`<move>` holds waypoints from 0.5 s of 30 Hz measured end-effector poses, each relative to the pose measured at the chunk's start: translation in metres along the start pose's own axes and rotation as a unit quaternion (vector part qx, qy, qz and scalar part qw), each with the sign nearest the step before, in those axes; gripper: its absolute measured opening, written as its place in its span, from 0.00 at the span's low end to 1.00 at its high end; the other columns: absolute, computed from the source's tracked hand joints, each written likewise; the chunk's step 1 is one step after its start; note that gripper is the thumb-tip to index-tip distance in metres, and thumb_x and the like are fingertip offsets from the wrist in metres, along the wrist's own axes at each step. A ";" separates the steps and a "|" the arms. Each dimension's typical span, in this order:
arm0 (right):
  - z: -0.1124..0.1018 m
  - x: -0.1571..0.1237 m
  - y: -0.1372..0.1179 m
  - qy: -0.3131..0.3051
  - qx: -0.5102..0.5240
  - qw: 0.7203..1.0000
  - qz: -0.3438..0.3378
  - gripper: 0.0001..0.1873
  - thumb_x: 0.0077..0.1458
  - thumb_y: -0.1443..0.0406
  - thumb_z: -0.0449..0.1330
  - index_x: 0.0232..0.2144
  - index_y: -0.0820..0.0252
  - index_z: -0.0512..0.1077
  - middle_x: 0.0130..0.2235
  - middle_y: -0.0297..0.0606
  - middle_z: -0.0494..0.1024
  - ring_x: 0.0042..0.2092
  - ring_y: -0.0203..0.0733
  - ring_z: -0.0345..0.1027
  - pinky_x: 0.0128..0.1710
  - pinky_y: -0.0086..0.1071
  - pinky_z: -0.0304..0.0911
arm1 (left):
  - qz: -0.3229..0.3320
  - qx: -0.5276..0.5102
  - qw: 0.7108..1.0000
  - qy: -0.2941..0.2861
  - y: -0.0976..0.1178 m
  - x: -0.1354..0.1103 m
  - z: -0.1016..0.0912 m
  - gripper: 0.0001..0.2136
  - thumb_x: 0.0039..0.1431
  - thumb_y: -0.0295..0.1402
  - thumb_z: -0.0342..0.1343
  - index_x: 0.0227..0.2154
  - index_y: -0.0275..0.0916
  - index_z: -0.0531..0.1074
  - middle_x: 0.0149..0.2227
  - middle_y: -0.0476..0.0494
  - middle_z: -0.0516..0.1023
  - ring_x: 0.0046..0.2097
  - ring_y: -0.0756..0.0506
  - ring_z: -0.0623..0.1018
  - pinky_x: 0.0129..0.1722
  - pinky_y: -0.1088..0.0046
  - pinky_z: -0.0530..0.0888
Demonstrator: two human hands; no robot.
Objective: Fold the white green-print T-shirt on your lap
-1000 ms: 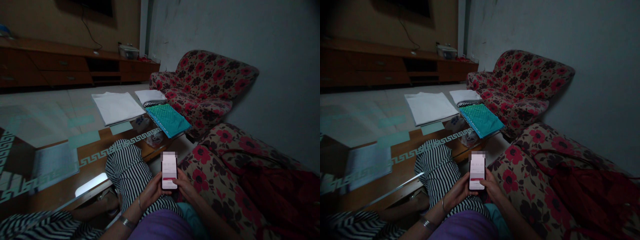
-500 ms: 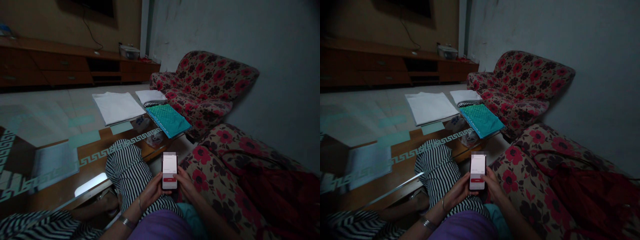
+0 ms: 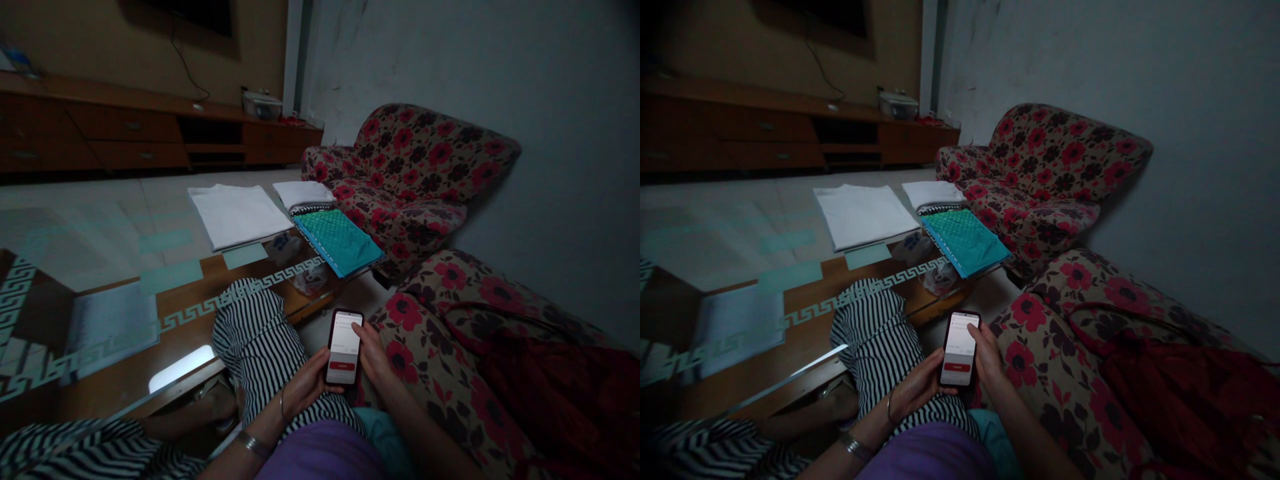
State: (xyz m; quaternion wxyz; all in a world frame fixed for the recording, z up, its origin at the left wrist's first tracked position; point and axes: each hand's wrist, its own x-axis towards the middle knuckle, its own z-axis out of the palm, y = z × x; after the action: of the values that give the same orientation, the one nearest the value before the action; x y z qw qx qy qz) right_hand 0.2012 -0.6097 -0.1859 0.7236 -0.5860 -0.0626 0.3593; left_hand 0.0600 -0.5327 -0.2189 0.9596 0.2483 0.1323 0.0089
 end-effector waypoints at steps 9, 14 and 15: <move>-0.003 -0.004 -0.006 -0.026 0.005 1.000 0.005 0.19 0.45 0.60 0.65 0.41 0.59 0.72 0.38 0.37 0.80 0.37 0.43 0.73 0.39 0.34 0.66 | -0.006 0.011 1.000 0.006 0.002 -0.002 0.003 0.22 0.61 0.42 0.49 0.55 0.39 0.63 0.48 0.32 0.74 0.44 0.38 0.77 0.31 0.68 0.77; -0.010 -0.009 -0.009 -0.092 0.008 0.995 0.026 0.22 0.41 0.67 0.65 0.43 0.59 0.73 0.43 0.39 0.79 0.43 0.46 0.72 0.46 0.37 0.64 | -0.011 -0.001 1.000 0.016 0.003 -0.001 0.003 0.21 0.61 0.41 0.50 0.54 0.39 0.63 0.46 0.33 0.75 0.42 0.38 0.78 0.30 0.68 0.77; -0.011 -0.010 -0.010 -0.110 0.007 0.993 0.030 0.25 0.40 0.68 0.65 0.45 0.59 0.72 0.45 0.39 0.78 0.44 0.46 0.72 0.47 0.38 0.63 | -0.011 -0.009 1.000 0.016 0.003 0.000 0.002 0.21 0.61 0.41 0.51 0.54 0.39 0.63 0.46 0.33 0.75 0.42 0.39 0.78 0.30 0.67 0.77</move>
State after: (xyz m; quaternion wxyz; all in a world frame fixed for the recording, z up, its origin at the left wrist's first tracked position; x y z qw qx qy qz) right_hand 0.2040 -0.6252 -0.1769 0.7053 -0.5395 -0.1214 0.4435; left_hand 0.0604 -0.5314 -0.2155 0.9594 0.2382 0.1507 0.0035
